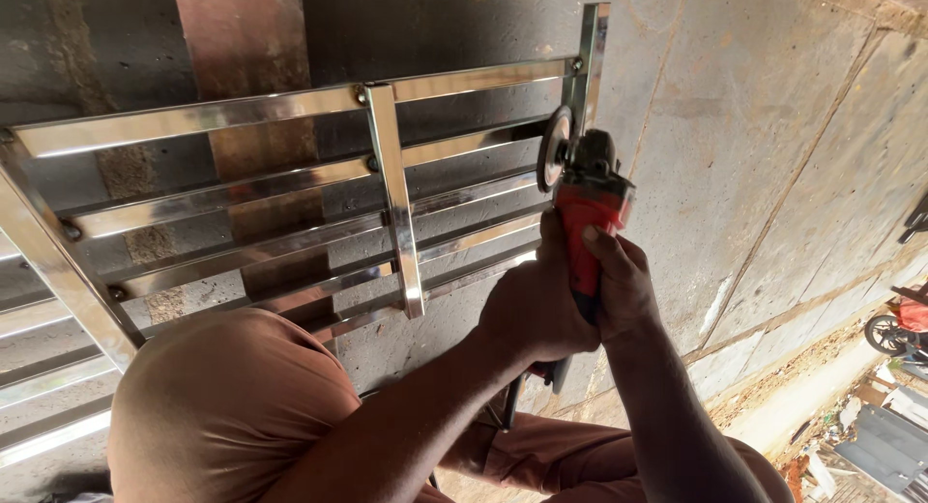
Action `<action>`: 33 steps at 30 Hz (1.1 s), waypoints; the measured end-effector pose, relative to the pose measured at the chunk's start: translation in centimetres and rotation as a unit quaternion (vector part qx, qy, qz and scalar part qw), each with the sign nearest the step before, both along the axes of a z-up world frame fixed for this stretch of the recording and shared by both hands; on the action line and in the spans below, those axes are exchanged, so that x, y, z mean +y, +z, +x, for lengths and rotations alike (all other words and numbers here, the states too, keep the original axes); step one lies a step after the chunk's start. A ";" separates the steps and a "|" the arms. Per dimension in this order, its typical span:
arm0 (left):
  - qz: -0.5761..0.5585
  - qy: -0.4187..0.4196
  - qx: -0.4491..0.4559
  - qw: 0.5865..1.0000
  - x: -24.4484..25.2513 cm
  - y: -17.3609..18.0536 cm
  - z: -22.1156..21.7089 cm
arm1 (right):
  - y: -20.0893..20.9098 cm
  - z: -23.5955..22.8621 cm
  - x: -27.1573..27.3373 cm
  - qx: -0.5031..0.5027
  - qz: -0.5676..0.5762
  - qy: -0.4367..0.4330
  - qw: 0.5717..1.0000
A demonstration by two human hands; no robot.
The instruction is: The person uses an angle grinder to smooth the edges of a metal frame. They reposition the frame to access different sections and continue grinding along the bars.
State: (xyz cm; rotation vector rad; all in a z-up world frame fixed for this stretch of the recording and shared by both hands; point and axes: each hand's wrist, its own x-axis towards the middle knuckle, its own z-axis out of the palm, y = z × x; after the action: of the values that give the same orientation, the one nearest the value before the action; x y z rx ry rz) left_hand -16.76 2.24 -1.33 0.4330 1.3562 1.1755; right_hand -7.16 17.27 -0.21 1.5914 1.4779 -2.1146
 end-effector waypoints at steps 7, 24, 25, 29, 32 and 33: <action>-0.005 -0.001 0.021 1.000 0.7 -1.2 -0.6 | -0.8 -1.1 1.2 -0.010 0.032 0.003 0.999; 0.000 -0.001 0.030 1.000 0.3 -0.6 -0.6 | -0.5 -0.7 0.1 0.044 -0.068 -0.011 0.997; -0.004 -0.009 0.032 0.999 0.5 -0.7 -0.8 | -0.5 -0.9 0.3 0.038 -0.050 -0.011 0.998; -0.028 -0.036 -0.005 0.999 0.6 -1.2 -1.7 | -1.0 -1.5 0.9 0.018 -0.005 -0.016 1.000; -0.023 -0.048 0.007 0.999 0.6 -1.0 -2.0 | -1.1 -1.5 0.8 0.038 -0.014 -0.013 0.999; -0.019 -0.051 0.020 0.998 0.6 -1.0 -2.0 | -1.2 -1.6 0.7 0.052 -0.020 -0.010 0.998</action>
State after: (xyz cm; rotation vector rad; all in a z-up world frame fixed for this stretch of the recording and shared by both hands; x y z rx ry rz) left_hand -18.80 2.83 -2.28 0.4963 1.3731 1.0604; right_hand -8.73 17.96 -1.40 1.5094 1.4449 -2.2556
